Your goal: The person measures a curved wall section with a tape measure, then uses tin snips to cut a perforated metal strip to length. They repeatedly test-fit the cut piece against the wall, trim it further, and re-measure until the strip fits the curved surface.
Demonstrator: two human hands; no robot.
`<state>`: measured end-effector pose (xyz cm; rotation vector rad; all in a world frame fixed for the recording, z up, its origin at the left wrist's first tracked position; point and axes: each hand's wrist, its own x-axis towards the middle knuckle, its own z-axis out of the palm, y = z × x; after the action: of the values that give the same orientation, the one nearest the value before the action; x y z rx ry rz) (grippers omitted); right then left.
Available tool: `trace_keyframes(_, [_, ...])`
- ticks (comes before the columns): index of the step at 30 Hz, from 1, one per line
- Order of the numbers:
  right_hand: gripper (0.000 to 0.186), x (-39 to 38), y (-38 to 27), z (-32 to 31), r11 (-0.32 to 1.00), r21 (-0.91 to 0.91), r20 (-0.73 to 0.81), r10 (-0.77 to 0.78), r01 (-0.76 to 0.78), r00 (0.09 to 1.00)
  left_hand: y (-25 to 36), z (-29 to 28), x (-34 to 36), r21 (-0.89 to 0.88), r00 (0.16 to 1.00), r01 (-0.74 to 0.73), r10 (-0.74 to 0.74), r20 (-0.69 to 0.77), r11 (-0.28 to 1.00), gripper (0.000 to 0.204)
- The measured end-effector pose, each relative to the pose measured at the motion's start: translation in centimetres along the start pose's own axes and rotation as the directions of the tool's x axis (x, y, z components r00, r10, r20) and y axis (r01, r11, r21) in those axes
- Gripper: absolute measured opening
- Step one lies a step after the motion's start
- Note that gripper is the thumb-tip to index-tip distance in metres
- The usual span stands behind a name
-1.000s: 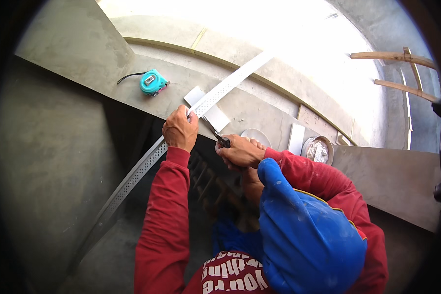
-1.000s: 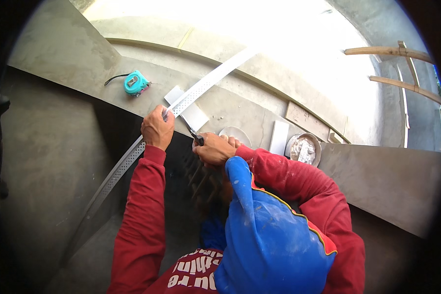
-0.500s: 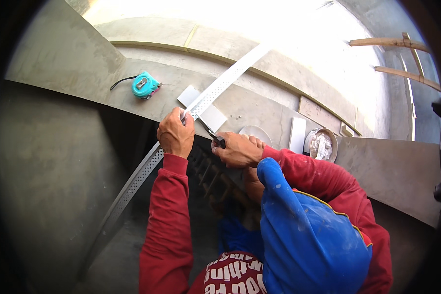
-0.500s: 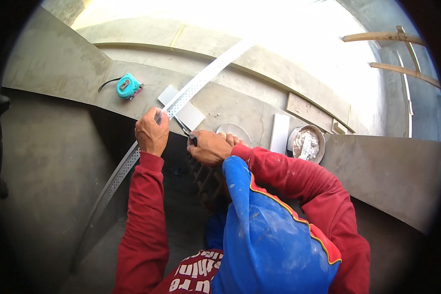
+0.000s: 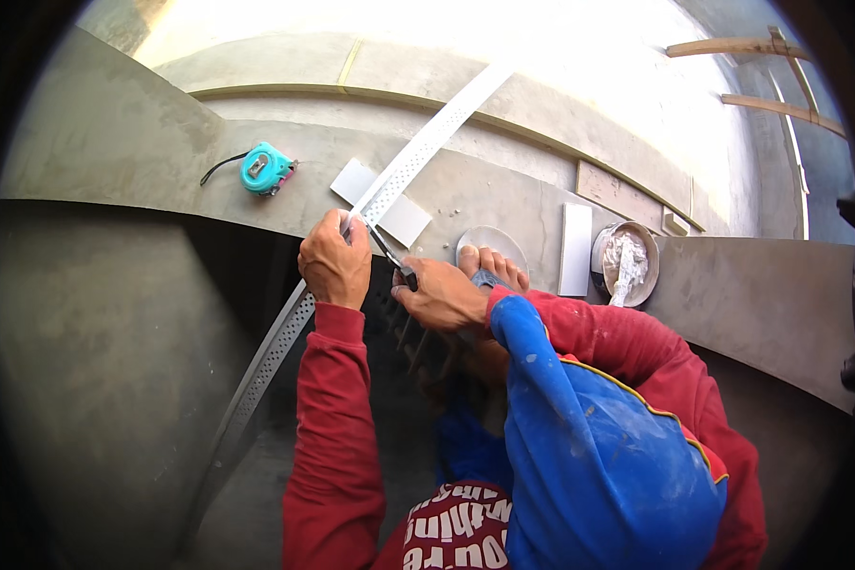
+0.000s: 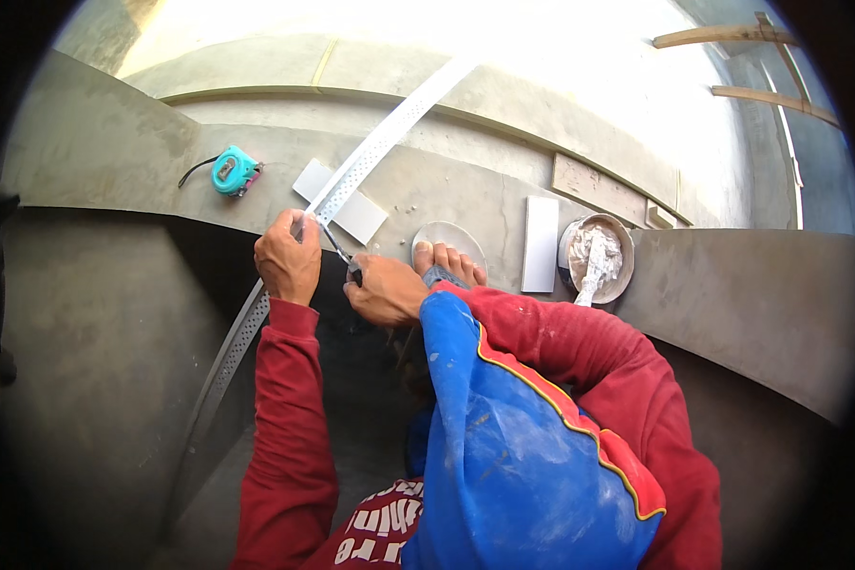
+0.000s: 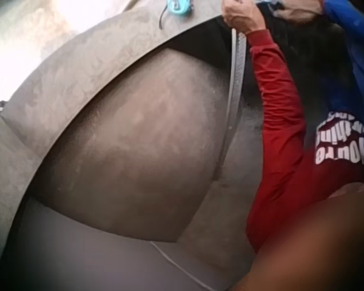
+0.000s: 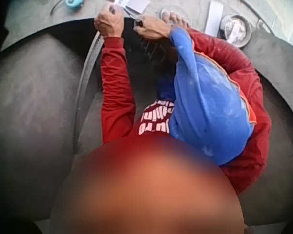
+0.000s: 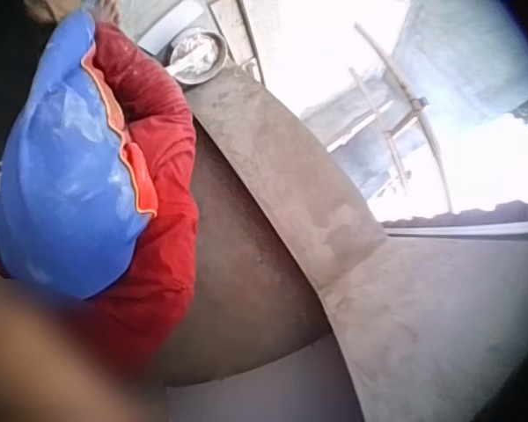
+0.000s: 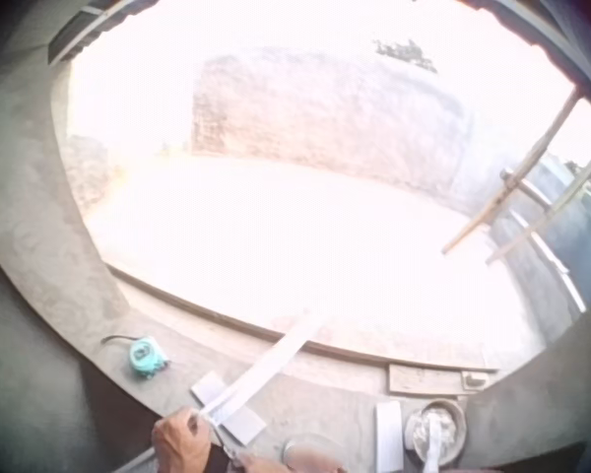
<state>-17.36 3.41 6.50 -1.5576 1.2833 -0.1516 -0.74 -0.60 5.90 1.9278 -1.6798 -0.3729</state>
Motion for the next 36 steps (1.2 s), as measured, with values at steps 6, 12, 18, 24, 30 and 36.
trace_keyframes(6, [0.028, -0.2, 0.2, 0.0, 1.000, -0.023, -0.057, 0.013, -0.014, 0.998, 0.0, 0.1, -0.2, -0.040, 1.000, 0.004, -0.004, 0.008, 0.999, 0.017])
trace_keyframes(12, [0.027, 0.2, 0.7, -0.6, 0.996, -0.083, -0.053, -0.015, 0.011, 0.998, -0.2, 0.1, -0.1, -0.027, 1.000, 0.017, -0.016, 0.014, 0.999, 0.017])
trace_keyframes(18, [0.031, 0.1, 0.0, -1.4, 0.988, -0.154, -0.061, 0.011, -0.020, 0.998, -0.3, 0.3, 0.0, -0.035, 1.000, 0.015, -0.015, 0.000, 0.999, 0.018])
trace_keyframes(24, [0.030, -0.2, -0.5, -3.3, 0.973, -0.221, 0.024, 0.075, -0.068, 0.997, -0.5, 0.0, -0.1, -0.002, 1.000, 0.013, -0.013, 0.007, 1.000, 0.018])
trace_keyframes(30, [0.030, 1.1, 0.7, -4.4, 0.981, -0.187, 0.107, -0.033, 0.053, 0.994, -0.8, 0.1, 0.1, -0.027, 1.000, 0.018, -0.018, 0.006, 0.999, 0.016])
trace_keyframes(36, [0.033, 1.3, 1.2, -4.6, 0.974, -0.195, 0.084, -0.099, 0.113, 0.992, -0.6, -0.2, 0.1, -0.054, 0.999, 0.036, -0.034, 0.020, 0.998, 0.016])
